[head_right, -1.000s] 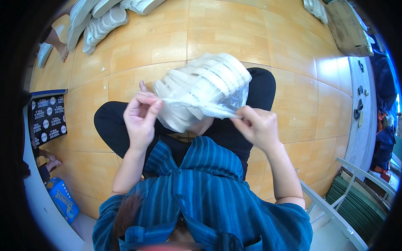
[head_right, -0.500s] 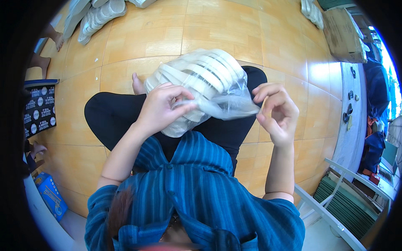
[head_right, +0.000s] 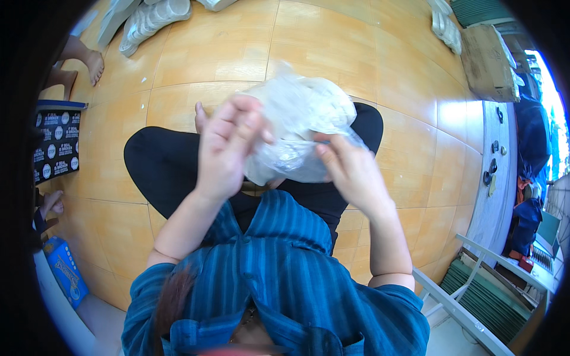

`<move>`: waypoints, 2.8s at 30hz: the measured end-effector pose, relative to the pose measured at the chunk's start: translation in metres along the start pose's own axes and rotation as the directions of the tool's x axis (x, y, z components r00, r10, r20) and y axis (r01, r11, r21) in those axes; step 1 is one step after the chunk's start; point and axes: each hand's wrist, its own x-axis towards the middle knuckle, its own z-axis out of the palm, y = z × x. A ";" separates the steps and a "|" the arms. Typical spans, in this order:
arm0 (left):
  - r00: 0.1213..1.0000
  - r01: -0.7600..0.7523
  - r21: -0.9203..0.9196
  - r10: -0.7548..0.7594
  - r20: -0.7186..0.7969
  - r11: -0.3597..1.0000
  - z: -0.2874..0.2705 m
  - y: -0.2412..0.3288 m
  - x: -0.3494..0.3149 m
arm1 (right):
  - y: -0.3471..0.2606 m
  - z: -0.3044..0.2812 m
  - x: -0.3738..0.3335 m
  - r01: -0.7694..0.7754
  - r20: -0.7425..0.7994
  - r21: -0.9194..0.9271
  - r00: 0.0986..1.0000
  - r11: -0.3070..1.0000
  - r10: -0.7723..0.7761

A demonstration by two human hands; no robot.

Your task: The person sits on the floor and unpacks white shoe insoles from plastic bags. They remove the insoles, separate them, and inspect the textured surfaces by turning them over in their hands.

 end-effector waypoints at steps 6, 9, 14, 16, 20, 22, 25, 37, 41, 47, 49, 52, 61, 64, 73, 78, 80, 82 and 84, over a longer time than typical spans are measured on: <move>0.945 0.201 -0.117 -0.162 0.283 0.972 0.063 -0.023 -0.026 | 0.000 -0.017 0.032 0.472 0.083 -0.131 0.882 0.872 -0.464; 0.956 0.036 0.022 -0.041 0.289 0.999 0.072 -0.022 -0.026 | 0.001 -0.010 0.041 0.146 0.097 0.076 0.984 0.986 -0.153; 0.928 -0.237 0.246 0.145 0.342 0.940 0.065 -0.020 -0.004 | 0.007 0.002 0.054 0.281 0.111 0.029 0.953 0.959 -0.282; 0.929 -0.205 0.284 0.095 0.358 0.937 0.056 -0.024 0.009 | 0.009 0.017 0.065 0.449 0.066 -0.053 0.893 0.892 -0.445; 0.863 -0.245 0.279 0.078 0.499 0.929 0.025 -0.022 0.024 | 0.006 0.046 0.081 0.666 0.315 -0.337 0.746 0.666 -0.587; 0.813 -0.511 0.429 0.258 0.522 0.744 0.000 -0.019 0.038 | 0.002 0.059 0.086 0.648 0.343 -0.438 0.761 0.623 -0.551; 0.905 -0.089 0.711 -0.242 0.351 0.698 -0.077 -0.006 0.063 | -0.003 0.067 0.086 0.619 0.407 -0.584 0.783 0.526 -0.470; 0.722 0.092 0.969 -0.655 -0.223 -0.229 -0.195 -0.018 0.076 | -0.004 0.060 0.093 0.557 0.383 -0.630 0.829 0.541 -0.408; 0.792 0.011 0.956 -0.581 -0.187 -0.293 -0.190 -0.017 0.070 | -0.019 0.072 0.083 0.484 0.400 -0.736 0.875 0.474 -0.272; 0.997 0.071 0.996 -0.046 -0.068 0.053 -0.201 -0.024 0.077 | -0.020 0.029 0.138 0.450 0.490 -0.495 0.851 0.743 -0.189; 0.992 0.066 0.985 0.094 -0.081 0.158 -0.196 -0.032 0.092 | -0.011 0.002 0.165 0.524 0.568 -0.400 0.786 0.752 -0.245; 0.898 0.417 0.547 -0.234 -0.373 0.726 -0.178 -0.057 0.102 | 0.007 -0.003 0.181 0.532 0.548 -0.301 0.776 0.791 -0.313; 0.951 0.127 0.758 0.139 -0.277 0.640 -0.172 -0.065 0.092 | 0.009 0.022 0.162 0.399 0.378 -0.429 0.894 0.810 -0.239; 0.933 0.069 0.846 0.267 -0.243 0.528 -0.169 -0.064 0.095 | -0.001 0.003 0.180 0.386 0.444 -0.282 0.864 0.878 -0.238; 0.954 -0.009 0.715 0.221 -0.204 0.699 -0.173 -0.032 0.106 | -0.001 0.007 0.184 0.432 0.522 -0.298 0.820 0.851 -0.234; 0.910 -0.203 0.111 0.229 -0.345 0.973 -0.143 0.026 0.106 | 0.004 0.020 0.206 0.497 0.533 0.016 0.730 0.868 -0.428; 0.875 -0.278 0.061 0.280 -0.394 0.958 -0.136 0.055 0.119 | 0.000 0.029 0.205 0.375 0.550 0.136 0.741 0.917 -0.385; 0.853 -0.340 0.044 0.328 -0.407 0.939 -0.133 0.078 0.133 | -0.010 0.042 0.199 0.192 0.572 0.256 0.760 0.947 -0.309; 0.853 -0.418 0.041 0.408 -0.327 0.907 -0.139 0.093 0.146 | -0.025 0.060 0.191 -0.018 0.603 0.352 0.769 0.936 -0.213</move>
